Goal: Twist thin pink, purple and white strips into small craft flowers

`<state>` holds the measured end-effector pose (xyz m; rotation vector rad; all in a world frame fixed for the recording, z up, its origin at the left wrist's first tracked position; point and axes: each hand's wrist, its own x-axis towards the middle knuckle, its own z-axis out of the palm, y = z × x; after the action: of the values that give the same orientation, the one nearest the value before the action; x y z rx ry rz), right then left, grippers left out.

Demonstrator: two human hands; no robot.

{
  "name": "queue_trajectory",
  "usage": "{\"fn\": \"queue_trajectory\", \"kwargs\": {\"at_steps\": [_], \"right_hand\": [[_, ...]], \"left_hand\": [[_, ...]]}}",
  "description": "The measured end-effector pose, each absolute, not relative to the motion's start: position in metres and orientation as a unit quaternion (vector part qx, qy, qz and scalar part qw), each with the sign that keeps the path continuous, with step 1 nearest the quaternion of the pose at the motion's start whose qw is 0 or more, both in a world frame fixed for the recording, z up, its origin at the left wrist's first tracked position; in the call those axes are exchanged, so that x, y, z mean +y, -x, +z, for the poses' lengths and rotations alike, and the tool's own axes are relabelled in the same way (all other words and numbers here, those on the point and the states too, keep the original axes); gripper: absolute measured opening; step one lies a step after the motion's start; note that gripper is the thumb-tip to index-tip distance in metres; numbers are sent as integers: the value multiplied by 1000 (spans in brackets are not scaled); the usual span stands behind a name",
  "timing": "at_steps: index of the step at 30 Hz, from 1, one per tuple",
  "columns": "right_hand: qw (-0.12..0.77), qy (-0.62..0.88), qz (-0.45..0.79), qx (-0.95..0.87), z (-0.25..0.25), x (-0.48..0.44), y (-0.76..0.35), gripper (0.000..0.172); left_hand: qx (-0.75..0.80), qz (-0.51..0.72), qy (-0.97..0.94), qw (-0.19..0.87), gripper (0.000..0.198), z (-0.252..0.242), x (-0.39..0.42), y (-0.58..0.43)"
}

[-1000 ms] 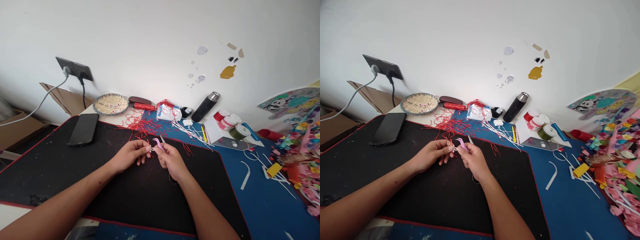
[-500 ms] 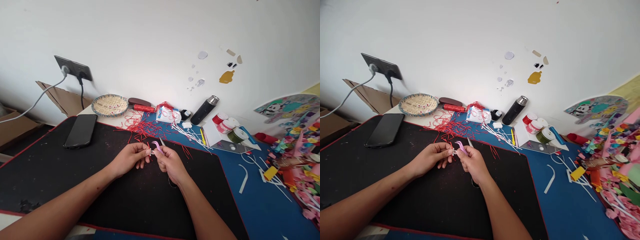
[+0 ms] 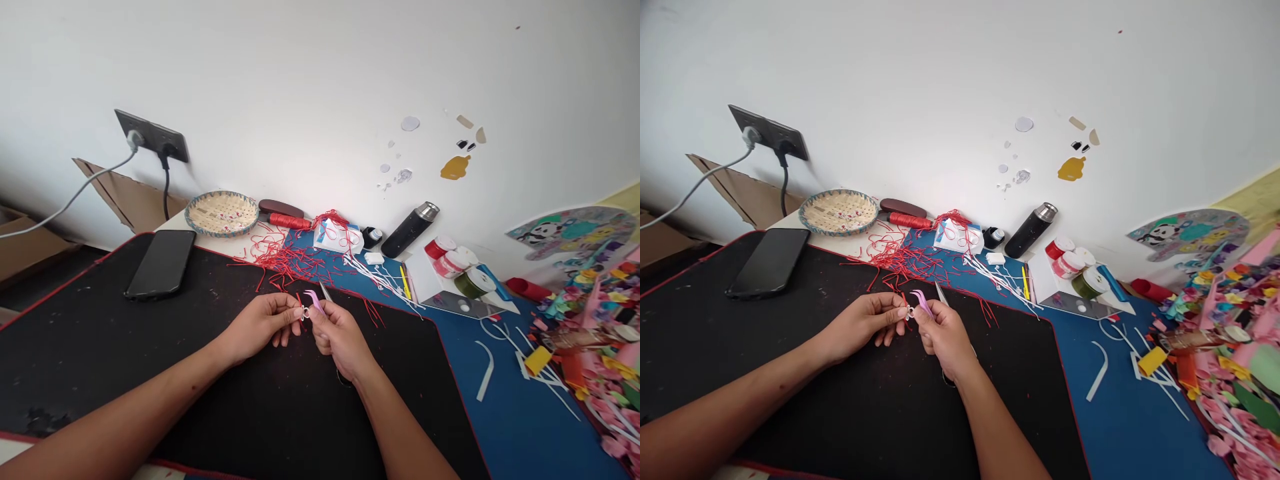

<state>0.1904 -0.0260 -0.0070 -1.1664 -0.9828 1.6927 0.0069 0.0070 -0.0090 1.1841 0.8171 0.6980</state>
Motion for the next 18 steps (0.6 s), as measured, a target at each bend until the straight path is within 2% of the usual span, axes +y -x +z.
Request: {"fn": "queue_trajectory", "kwargs": {"at_steps": [18], "right_hand": [[423,463,675,-388,-5,-27,-187,49]], "left_hand": [[367,332,-508,704,49,-7,7,-9]]}}
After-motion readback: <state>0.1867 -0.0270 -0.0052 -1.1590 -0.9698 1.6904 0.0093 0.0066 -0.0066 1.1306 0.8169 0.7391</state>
